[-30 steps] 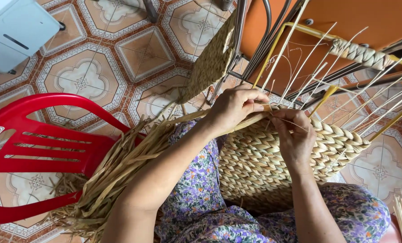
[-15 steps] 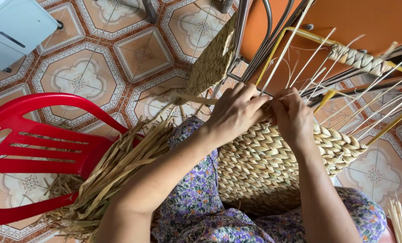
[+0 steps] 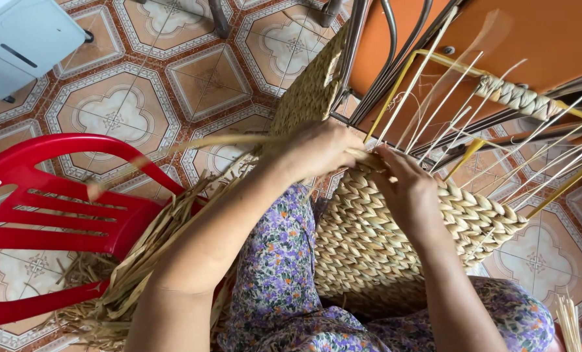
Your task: Weaving dried plant fibers around a metal frame to create a basket or furniture component.
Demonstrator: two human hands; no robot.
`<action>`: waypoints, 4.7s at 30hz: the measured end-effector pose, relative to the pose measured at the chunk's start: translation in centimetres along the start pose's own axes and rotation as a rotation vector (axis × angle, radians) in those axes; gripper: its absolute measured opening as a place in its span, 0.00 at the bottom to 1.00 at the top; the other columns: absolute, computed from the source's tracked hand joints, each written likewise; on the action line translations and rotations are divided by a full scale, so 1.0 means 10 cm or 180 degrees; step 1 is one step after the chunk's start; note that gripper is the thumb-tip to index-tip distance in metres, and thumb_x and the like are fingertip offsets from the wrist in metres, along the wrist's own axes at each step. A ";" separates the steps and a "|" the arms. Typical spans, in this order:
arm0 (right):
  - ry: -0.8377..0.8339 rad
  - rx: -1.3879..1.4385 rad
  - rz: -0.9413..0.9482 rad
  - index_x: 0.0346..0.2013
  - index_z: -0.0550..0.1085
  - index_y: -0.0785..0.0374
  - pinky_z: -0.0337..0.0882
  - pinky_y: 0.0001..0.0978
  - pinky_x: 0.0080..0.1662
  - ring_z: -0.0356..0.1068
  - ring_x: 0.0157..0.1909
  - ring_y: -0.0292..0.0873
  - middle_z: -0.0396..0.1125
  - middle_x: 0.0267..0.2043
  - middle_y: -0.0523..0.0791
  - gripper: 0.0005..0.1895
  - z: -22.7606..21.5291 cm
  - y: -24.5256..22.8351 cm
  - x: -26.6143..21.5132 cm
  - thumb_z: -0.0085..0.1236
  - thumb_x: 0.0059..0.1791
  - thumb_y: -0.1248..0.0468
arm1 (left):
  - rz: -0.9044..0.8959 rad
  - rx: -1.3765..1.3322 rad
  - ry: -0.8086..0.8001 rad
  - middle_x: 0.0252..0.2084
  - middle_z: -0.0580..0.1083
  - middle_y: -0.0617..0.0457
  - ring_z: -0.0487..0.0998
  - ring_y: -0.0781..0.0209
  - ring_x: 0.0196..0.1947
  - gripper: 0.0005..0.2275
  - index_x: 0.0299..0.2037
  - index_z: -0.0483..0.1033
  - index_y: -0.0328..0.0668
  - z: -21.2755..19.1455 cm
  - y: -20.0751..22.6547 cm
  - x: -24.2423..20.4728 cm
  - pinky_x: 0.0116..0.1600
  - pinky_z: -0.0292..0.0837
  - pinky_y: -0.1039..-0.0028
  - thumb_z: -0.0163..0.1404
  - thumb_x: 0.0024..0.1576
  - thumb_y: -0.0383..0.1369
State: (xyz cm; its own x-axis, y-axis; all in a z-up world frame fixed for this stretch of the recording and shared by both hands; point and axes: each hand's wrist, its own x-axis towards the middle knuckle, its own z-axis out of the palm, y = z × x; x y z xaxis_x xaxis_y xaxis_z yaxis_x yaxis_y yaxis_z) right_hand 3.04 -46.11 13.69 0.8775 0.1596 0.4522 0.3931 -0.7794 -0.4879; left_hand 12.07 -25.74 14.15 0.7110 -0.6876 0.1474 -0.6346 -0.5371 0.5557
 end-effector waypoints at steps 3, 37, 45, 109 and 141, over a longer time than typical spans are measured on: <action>-0.0052 -0.0401 -0.0225 0.44 0.79 0.68 0.79 0.29 0.35 0.76 0.33 0.39 0.76 0.39 0.48 0.10 0.09 0.06 0.12 0.62 0.51 0.64 | 0.0266 0.0486 0.0905 0.29 0.74 0.58 0.71 0.63 0.29 0.04 0.31 0.80 0.49 -0.01 0.01 -0.07 0.36 0.72 0.70 0.58 0.53 0.36; -0.0340 0.0504 0.0467 0.41 0.76 0.64 0.76 0.26 0.26 0.74 0.25 0.36 0.76 0.38 0.47 0.04 0.26 0.27 0.13 0.53 0.55 0.69 | -0.0600 0.0271 0.1409 0.43 0.75 0.48 0.76 0.59 0.35 0.18 0.56 0.72 0.32 0.59 -0.09 -0.25 0.37 0.77 0.73 0.47 0.66 0.41; -0.0111 0.0298 0.0941 0.41 0.73 0.67 0.78 0.29 0.32 0.77 0.32 0.38 0.76 0.34 0.50 0.05 0.26 0.34 0.21 0.57 0.54 0.68 | -0.0314 0.1018 0.1292 0.41 0.72 0.41 0.74 0.55 0.36 0.23 0.48 0.71 0.31 0.53 0.22 -0.26 0.38 0.77 0.67 0.59 0.48 0.39; 0.1031 0.2092 0.1734 0.48 0.76 0.68 0.75 0.26 0.38 0.73 0.34 0.34 0.74 0.46 0.45 0.09 -0.22 0.45 -0.78 0.46 0.59 0.73 | -0.1879 -0.5153 0.2467 0.24 0.73 0.56 0.63 0.73 0.15 0.11 0.36 0.78 0.39 1.17 -0.78 0.31 0.16 0.55 0.83 0.55 0.57 0.40; -0.3685 -0.2840 -0.0036 0.37 0.81 0.57 0.70 0.46 0.50 0.75 0.47 0.45 0.75 0.39 0.45 0.10 0.44 -0.47 1.47 0.63 0.46 0.56 | -0.1555 -0.3201 0.1700 0.48 0.73 0.46 0.73 0.49 0.42 0.21 0.56 0.69 0.37 1.45 0.30 -0.46 0.47 0.73 0.52 0.51 0.62 0.47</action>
State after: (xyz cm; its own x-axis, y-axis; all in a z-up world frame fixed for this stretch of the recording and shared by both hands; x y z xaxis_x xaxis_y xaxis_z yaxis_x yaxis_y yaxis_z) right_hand 15.29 -37.41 19.37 0.7706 0.2201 -0.5981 0.4823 -0.8149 0.3214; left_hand 2.45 -31.28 3.27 0.9918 -0.1087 -0.0677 0.0781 0.0947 0.9924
